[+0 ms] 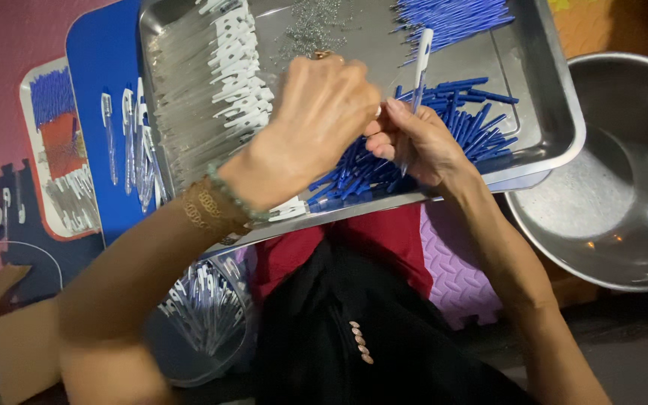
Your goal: The person assembles blue pens by inserting blue ink cartridges into clear pen bodies and attaching white caps. The person repeatedly picks up components from a metal tray, inserts the cartridge into the body, and secures the cap, placing the finished pens on the tray.
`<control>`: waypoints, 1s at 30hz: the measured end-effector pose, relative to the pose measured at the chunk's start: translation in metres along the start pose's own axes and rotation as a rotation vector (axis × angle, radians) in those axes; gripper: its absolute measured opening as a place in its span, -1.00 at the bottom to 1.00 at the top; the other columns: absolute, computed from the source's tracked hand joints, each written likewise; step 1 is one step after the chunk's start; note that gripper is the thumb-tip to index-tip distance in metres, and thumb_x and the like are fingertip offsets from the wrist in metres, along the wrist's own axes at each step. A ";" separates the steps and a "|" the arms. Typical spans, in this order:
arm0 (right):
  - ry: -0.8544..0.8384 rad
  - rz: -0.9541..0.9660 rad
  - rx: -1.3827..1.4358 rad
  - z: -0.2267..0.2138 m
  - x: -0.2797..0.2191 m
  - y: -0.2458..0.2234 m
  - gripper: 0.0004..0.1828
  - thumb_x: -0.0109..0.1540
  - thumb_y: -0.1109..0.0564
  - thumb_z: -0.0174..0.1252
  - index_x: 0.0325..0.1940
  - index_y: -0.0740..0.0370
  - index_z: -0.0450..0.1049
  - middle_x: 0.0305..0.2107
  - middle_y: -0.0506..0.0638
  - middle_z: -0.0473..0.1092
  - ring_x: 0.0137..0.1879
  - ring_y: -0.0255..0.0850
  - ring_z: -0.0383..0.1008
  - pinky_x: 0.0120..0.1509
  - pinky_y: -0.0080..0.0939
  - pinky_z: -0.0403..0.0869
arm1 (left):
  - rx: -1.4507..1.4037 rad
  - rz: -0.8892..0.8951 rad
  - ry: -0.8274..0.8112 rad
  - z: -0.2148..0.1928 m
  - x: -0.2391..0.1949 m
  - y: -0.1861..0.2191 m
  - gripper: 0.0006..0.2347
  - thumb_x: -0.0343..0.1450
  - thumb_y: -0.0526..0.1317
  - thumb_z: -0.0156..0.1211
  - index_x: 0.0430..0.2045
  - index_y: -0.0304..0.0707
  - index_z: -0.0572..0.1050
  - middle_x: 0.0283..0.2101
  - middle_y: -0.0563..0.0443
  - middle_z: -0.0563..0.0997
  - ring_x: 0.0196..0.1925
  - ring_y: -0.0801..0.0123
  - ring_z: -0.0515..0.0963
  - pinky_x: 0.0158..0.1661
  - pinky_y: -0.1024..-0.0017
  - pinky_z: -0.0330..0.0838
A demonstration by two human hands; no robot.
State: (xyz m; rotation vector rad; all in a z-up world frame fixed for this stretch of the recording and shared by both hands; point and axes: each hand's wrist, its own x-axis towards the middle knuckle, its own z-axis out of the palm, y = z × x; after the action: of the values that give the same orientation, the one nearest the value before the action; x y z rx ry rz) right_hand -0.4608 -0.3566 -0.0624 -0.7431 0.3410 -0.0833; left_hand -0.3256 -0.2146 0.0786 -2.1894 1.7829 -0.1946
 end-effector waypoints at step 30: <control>0.104 -0.206 -0.627 -0.007 -0.053 -0.070 -0.70 0.55 0.09 0.13 0.09 0.46 0.50 -0.25 0.18 0.59 -0.23 -0.11 0.72 -0.14 -0.30 0.73 | -0.779 0.143 0.114 0.052 -0.039 -0.066 -0.58 0.49 -0.29 0.46 0.27 0.14 0.63 -0.18 0.03 0.65 -0.19 0.26 0.61 -0.19 0.23 0.54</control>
State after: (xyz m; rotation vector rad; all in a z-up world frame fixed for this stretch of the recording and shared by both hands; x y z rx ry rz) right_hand -0.5101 -0.4025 -0.0054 -1.3979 0.3931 -0.2153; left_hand -0.2577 -0.1567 0.0541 -2.5430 2.3469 0.5047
